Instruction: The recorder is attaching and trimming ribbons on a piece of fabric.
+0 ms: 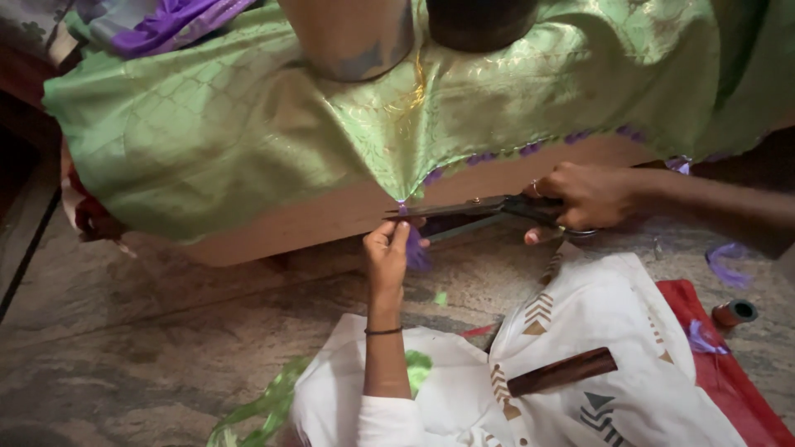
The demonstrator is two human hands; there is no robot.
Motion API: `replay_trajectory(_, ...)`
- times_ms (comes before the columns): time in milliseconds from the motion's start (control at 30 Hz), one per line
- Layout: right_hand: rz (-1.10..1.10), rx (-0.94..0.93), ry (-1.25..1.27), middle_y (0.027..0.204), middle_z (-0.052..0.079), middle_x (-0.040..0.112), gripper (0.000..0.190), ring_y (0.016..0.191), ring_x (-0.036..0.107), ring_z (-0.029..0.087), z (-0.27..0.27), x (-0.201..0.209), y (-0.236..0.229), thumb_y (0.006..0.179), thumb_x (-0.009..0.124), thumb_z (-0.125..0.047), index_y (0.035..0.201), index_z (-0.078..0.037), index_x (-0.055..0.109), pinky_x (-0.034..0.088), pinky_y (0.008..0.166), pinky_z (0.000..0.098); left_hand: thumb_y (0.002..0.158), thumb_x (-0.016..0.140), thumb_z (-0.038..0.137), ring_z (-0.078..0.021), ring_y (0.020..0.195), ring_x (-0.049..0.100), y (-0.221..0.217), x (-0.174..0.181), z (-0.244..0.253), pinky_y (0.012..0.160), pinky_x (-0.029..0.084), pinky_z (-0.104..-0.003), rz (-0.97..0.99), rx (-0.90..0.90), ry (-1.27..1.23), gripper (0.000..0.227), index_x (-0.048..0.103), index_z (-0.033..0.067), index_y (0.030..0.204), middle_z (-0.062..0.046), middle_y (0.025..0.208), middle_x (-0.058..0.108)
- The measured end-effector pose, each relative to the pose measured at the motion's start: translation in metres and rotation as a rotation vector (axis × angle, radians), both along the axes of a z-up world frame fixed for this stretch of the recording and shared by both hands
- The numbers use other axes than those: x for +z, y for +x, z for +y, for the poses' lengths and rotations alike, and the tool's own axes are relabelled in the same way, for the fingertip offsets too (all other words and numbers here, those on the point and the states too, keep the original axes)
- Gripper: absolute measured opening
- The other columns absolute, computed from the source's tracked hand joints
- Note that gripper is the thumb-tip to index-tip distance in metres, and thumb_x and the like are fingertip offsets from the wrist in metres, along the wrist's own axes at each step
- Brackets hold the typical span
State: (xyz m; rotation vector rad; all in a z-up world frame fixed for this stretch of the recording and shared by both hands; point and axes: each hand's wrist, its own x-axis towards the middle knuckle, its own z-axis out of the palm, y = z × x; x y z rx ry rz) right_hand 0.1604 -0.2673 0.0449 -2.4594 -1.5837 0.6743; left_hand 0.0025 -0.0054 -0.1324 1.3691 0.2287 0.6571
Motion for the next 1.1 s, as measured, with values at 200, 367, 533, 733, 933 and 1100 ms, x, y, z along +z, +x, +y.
replay_trajectory(200,-0.009,0.005,-0.1,0.082,0.021,0.074,0.059,0.082,0.072,0.037,0.002,0.005,0.005,0.082,0.073,-0.058,0.101,-0.002,0.069,0.054,0.077,0.0486,0.103,0.057,0.012,-0.0148,0.066,0.071,0.001,0.005,-0.004,0.059,0.056,-0.028,0.064,-0.004,-0.041,0.024,0.074,-0.0059,0.105,-0.01,0.093,0.078)
replay_trajectory(367,-0.009,0.059,-0.059,0.085,0.02,0.073,0.058,0.081,0.071,0.036,0.0,0.011,0.007,0.08,0.073,-0.055,0.101,-0.001,0.068,0.054,0.075,0.0477,0.103,0.057,0.013,-0.0146,0.067,0.071,0.005,0.002,-0.005,0.056,0.054,-0.027,0.103,0.018,0.04,0.025,0.075,-0.0042,0.103,-0.01,0.09,0.077)
replay_trajectory(533,0.009,0.094,-0.056,0.086,0.02,0.074,0.06,0.079,0.071,0.035,-0.003,0.006,0.012,0.078,0.075,-0.055,0.107,-0.003,0.07,0.054,0.074,0.0464,0.102,0.059,0.012,-0.0145,0.065,0.071,0.005,-0.002,-0.005,0.055,0.054,-0.029,0.123,0.052,0.035,0.025,0.075,-0.0048,0.096,-0.006,0.081,0.075)
replay_trajectory(733,0.008,0.092,-0.048,0.089,0.017,0.077,0.065,0.082,0.073,0.032,0.002,0.007,0.013,0.072,0.081,-0.054,0.115,-0.006,0.072,0.056,0.075,0.0445,0.099,0.064,0.01,-0.0055,0.071,0.056,0.001,0.008,-0.007,0.063,0.047,-0.027,0.094,0.199,0.338,0.019,0.078,-0.0021,0.096,-0.001,0.074,0.068)
replay_trajectory(933,-0.037,0.13,-0.025,0.086,0.019,0.074,0.053,0.082,0.071,0.035,-0.007,-0.005,0.013,0.074,0.083,-0.047,0.101,-0.003,0.071,0.054,0.075,0.0463,0.102,0.058,0.007,-0.0085,0.074,0.065,-0.001,0.01,-0.011,0.069,0.055,-0.025,0.046,0.177,0.174,0.023,0.074,-0.0081,0.097,-0.003,0.085,0.075)
replay_trajectory(1100,0.478,-0.054,0.038,0.063,0.01,0.072,0.032,0.047,0.069,0.018,-0.053,-0.081,0.008,0.082,0.077,-0.032,0.088,-0.002,0.066,0.056,0.043,0.0378,0.102,0.057,0.009,-0.0147,0.084,0.074,-0.011,0.021,-0.008,0.075,0.058,-0.027,0.052,0.146,0.035,0.025,0.074,-0.0099,0.103,-0.008,0.09,0.075)
